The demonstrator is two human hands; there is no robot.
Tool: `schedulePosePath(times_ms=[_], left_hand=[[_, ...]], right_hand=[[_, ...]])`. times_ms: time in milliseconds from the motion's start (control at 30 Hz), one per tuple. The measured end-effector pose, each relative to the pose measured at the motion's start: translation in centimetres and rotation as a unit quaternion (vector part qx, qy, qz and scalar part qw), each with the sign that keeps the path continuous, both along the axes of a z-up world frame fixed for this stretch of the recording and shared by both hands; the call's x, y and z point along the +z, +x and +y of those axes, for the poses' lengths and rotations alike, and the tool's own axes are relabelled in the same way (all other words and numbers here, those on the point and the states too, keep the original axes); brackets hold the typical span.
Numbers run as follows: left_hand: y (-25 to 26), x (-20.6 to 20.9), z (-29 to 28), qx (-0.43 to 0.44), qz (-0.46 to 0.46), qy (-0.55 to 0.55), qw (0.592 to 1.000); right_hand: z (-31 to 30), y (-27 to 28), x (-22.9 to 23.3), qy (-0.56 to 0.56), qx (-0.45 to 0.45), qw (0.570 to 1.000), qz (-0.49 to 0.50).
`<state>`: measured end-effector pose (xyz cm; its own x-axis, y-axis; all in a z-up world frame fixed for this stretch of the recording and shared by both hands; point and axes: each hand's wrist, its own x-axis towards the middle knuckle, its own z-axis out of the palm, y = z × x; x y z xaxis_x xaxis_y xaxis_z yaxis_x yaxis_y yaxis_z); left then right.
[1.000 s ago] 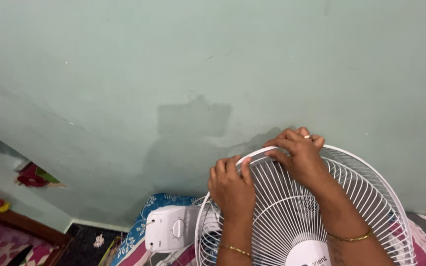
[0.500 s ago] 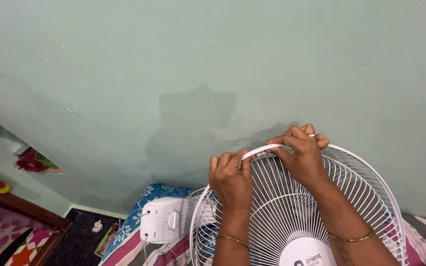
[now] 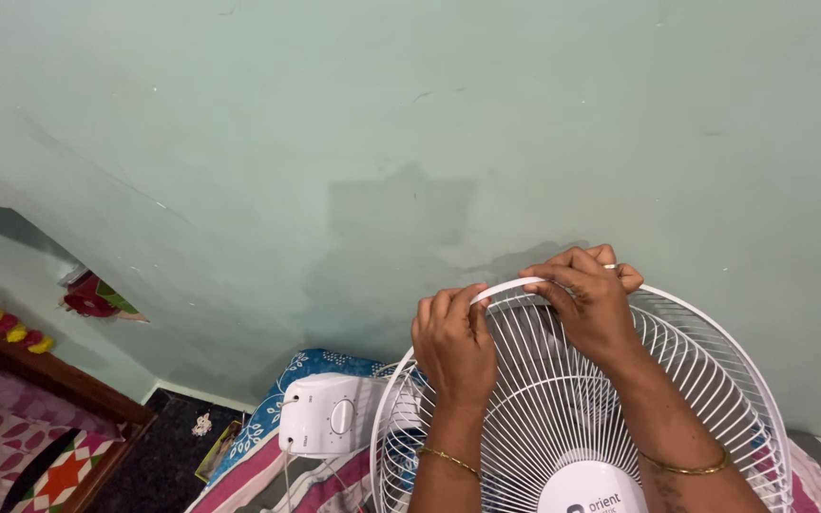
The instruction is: The person assembles a white table fan by hand. They attach the rear cage, secure the fan blades with a central cap, and then attach the front cage, completing the assembly.
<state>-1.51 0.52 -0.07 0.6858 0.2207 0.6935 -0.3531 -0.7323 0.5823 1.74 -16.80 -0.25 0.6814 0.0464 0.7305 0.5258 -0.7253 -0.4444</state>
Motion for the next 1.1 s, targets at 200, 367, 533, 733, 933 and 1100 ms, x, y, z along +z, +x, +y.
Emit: schedulePosePath(times_ms=[200,367,533,733,933,1100], left_hand=[[-0.1,-0.2,0.2,-0.001,-0.042,0.005,0.999],[-0.1,0.2,1.0,-0.03,-0.052,0.046,0.997],[0.2,0.0,1.1,-0.033,-0.051,0.065,0.996],[0.6,-0.3,1.2,-0.026,-0.015,0.088,0.996],[-4.1,0.4,-0.4,0.073,0.086,0.153,0.982],[-12.5,-1.3,-3.0,-0.043,0.307,0.181,0.934]], right_hand=[[0.0,-0.2,0.6,-0.031,-0.016,0.999,0.003],[0.0,0.2,0.4,-0.057,-0.029,0.998,-0.004],[-0.1,0.9,-0.3,-0.009,0.034,0.999,0.023],[0.1,0.5,0.2,-0.062,-0.018,0.996,0.055],[0.1,0.3,0.3,-0.07,-0.038,0.997,0.001],[0.4,-0.4,1.5,-0.045,-0.038,0.998,0.032]])
